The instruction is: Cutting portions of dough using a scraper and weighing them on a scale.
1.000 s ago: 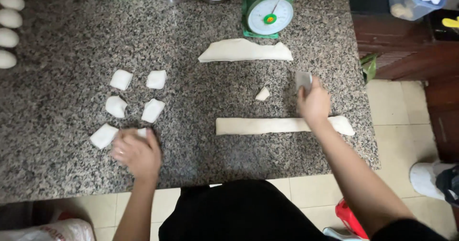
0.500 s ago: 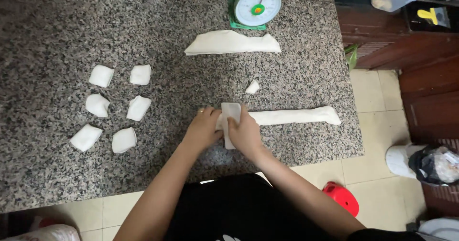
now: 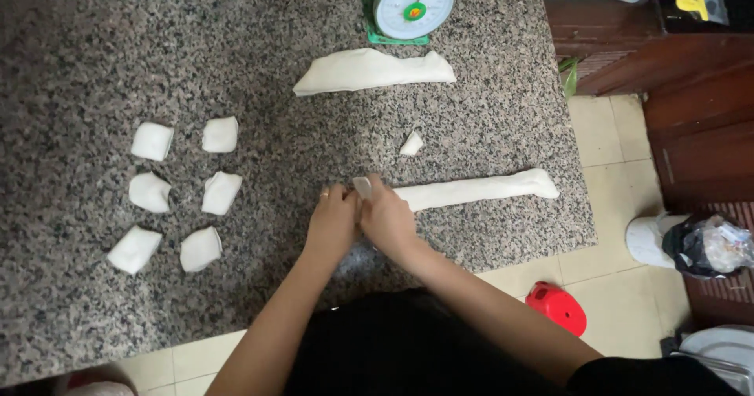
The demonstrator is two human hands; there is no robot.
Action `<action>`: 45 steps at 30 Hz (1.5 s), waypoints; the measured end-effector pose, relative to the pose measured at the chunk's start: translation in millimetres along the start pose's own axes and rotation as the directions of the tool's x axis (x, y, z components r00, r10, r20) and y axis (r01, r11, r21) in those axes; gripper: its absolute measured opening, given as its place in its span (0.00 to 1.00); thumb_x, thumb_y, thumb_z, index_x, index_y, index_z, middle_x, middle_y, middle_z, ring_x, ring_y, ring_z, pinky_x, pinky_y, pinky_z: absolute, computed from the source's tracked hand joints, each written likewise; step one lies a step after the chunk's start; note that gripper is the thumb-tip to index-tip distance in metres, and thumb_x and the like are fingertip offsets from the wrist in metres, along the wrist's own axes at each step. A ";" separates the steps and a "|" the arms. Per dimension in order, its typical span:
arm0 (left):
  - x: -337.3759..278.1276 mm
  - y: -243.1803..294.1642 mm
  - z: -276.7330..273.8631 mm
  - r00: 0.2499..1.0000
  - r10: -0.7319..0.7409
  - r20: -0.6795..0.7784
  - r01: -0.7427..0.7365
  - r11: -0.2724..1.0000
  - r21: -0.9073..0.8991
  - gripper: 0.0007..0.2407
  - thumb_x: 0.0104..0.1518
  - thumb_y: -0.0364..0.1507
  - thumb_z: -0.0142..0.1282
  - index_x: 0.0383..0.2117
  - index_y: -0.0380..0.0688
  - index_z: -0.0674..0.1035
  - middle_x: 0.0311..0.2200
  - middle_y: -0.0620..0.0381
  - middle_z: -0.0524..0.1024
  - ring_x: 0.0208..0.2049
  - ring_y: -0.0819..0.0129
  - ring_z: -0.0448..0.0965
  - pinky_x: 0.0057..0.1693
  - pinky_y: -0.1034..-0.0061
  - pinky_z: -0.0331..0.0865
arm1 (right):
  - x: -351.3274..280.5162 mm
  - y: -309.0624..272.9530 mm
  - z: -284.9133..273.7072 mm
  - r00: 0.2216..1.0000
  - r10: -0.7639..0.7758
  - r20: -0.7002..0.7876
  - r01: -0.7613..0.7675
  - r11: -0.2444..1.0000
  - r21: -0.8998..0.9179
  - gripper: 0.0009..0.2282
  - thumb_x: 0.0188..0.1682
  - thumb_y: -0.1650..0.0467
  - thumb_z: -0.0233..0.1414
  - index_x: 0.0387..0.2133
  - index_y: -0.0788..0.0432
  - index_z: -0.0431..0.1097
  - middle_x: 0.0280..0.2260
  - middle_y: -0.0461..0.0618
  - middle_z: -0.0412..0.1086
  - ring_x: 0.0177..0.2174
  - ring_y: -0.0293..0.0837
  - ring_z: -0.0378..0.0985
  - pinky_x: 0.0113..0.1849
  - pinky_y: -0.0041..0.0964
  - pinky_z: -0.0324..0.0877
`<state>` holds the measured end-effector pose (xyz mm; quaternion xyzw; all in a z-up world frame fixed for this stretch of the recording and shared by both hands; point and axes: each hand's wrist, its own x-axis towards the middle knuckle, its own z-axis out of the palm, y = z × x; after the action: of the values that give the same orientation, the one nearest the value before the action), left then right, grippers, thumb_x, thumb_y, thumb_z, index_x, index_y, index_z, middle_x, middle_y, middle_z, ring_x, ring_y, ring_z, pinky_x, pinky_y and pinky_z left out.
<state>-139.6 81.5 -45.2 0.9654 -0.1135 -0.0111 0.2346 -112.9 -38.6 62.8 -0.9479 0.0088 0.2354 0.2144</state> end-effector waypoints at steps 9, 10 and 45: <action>-3.0 -11.7 -29.7 0.932 -0.066 0.357 0.190 0.927 -0.324 0.32 0.44 0.32 0.73 0.58 0.36 0.71 0.55 0.40 0.68 0.62 0.32 0.65 0.61 0.49 0.74 | 19.1 -15.0 2.6 0.998 0.027 0.053 -0.023 0.997 -0.072 0.24 0.53 0.67 0.45 0.64 0.56 0.55 0.47 0.69 0.71 0.43 0.79 0.78 0.45 0.70 0.75; 1.1 -10.2 -44.4 0.930 -0.065 0.361 0.190 0.927 -0.323 0.32 0.44 0.32 0.73 0.58 0.36 0.71 0.55 0.40 0.68 0.62 0.32 0.65 0.61 0.49 0.74 | 17.8 -3.5 4.6 0.998 0.030 0.054 -0.026 0.997 -0.068 0.24 0.53 0.67 0.45 0.64 0.56 0.55 0.47 0.69 0.71 0.43 0.79 0.78 0.45 0.70 0.75; 359.7 67.7 -184.3 0.981 0.112 -0.159 -0.147 0.962 -0.231 0.44 0.50 0.28 0.77 0.66 0.21 0.52 0.51 0.28 0.76 0.49 0.40 0.82 0.51 0.59 0.81 | 10.1 124.8 -96.7 0.915 0.354 -0.195 -0.116 0.693 0.712 0.20 0.53 0.68 0.54 0.57 0.61 0.63 0.38 0.58 0.79 0.30 0.51 0.87 0.30 0.41 0.85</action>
<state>210.0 25.3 161.1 0.9183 -0.1570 0.0606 0.3583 -75.8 -190.8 85.2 -0.8161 0.2525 0.0854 0.5128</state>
